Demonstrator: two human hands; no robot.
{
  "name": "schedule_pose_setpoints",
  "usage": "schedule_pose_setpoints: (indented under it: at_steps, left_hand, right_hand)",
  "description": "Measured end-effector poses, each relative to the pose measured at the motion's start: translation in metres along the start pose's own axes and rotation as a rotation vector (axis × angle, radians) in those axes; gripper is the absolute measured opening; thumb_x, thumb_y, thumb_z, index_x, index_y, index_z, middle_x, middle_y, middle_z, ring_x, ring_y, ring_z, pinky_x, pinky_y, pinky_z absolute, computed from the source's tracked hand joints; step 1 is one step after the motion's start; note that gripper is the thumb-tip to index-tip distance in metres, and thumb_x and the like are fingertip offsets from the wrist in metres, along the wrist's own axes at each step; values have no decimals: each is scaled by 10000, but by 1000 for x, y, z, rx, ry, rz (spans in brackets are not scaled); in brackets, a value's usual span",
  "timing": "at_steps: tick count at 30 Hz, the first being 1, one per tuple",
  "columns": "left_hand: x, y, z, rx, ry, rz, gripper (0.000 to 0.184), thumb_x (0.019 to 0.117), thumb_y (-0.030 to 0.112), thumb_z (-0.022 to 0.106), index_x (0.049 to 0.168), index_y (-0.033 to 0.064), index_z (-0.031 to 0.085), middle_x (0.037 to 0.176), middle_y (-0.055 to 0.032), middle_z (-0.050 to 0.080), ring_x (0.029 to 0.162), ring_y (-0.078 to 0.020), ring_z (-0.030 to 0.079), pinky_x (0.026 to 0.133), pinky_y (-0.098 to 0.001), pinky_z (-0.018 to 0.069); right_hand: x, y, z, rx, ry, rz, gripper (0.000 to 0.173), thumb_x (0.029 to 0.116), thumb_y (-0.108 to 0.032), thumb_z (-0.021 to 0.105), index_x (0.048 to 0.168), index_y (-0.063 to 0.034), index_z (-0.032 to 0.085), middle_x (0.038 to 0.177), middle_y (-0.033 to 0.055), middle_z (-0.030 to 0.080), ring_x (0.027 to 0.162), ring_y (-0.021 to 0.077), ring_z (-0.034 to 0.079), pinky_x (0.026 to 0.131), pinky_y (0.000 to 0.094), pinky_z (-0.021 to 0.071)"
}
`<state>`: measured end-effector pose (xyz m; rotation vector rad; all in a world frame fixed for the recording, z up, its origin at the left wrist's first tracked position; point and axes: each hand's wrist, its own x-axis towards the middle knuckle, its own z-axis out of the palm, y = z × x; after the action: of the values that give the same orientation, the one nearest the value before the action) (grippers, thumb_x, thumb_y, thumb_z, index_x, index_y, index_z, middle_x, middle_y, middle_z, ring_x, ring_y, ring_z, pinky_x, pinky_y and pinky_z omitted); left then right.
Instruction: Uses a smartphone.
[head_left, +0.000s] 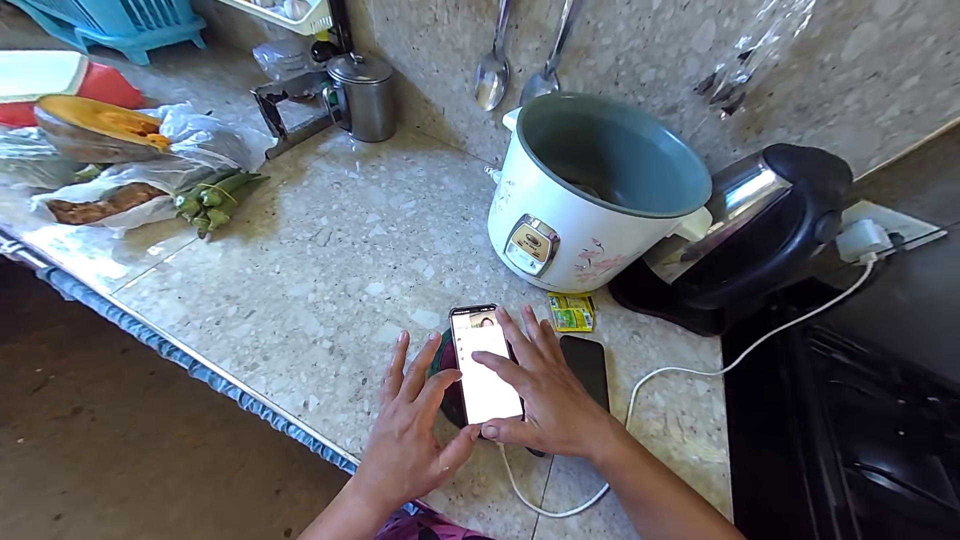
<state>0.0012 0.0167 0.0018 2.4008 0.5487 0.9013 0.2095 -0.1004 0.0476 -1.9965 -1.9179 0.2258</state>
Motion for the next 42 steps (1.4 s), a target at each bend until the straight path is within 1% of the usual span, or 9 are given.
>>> schedule_pose_setpoints:
  at_steps: [5,8,13,18,24,26,30,36,42]
  left_hand:
    - [-1,0,0,-10,-1,-11,548,900,650,581,1220,213,660,1594,-138,427,1533,-451,205,1214,-612,233]
    - [0,0,0,-13,0,-11,553,903,658,569,1213,211,663,1590,-140,431,1532,-452,206,1210,-619,234]
    - [-1,0,0,-12,2,-10,561,902,674,555,1203,215,667,1585,-140,438,1527,-454,219,1200,-616,249]
    - [0,-1,-1,-23,-3,2,528,901,656,577,1189,225,677,1590,-146,429,1528,-461,210,1202,-628,240]
    - [-1,-2,-1,-58,-12,26,435,914,628,566,1138,283,704,1613,-138,396,1535,-464,179,1210,-630,217]
    - [-1,-2,-1,-63,-14,39,415,916,628,564,1129,303,710,1615,-135,394,1535,-467,174,1209,-630,218]
    - [-1,-2,-1,-64,-30,55,406,920,624,564,1097,300,732,1613,-141,396,1534,-477,165,1207,-636,215]
    - [-2,-2,-1,-67,-33,78,369,921,599,579,1038,293,750,1608,-113,415,1536,-471,168,1210,-634,207]
    - [-1,-2,-2,-85,-28,80,335,924,576,593,1010,290,745,1602,-99,426,1541,-457,163,1220,-632,185]
  right_hand:
    - [2,-1,2,-2,7,-7,879,821,-933,336,1454,-364,560,1697,160,234,1563,489,72,1205,738,107]
    - [3,-3,3,3,-11,-11,855,823,-926,353,1453,-384,555,1708,151,201,1568,481,48,1209,734,91]
    - [3,-7,3,-24,-44,-4,856,822,-931,333,1458,-397,542,1716,135,183,1568,481,38,1206,735,89]
    - [-4,0,-4,53,43,17,862,832,-912,371,1451,-347,570,1701,159,223,1568,478,59,1207,751,89]
    - [-27,14,-10,76,135,17,856,844,-909,343,1391,-308,613,1685,193,248,1563,488,76,1223,723,100]
    - [-36,17,-9,63,162,8,858,847,-914,313,1361,-303,628,1682,195,253,1556,501,93,1217,717,123]
    - [-46,10,-5,57,148,-8,841,847,-917,294,1325,-316,637,1688,184,245,1556,504,86,1211,726,119]
    - [-39,-3,6,49,86,-36,869,835,-934,260,1424,-374,568,1706,162,201,1565,488,47,1213,732,81]
    - [-36,-6,8,43,82,-37,873,828,-940,260,1430,-384,562,1709,159,195,1565,489,57,1210,734,84]
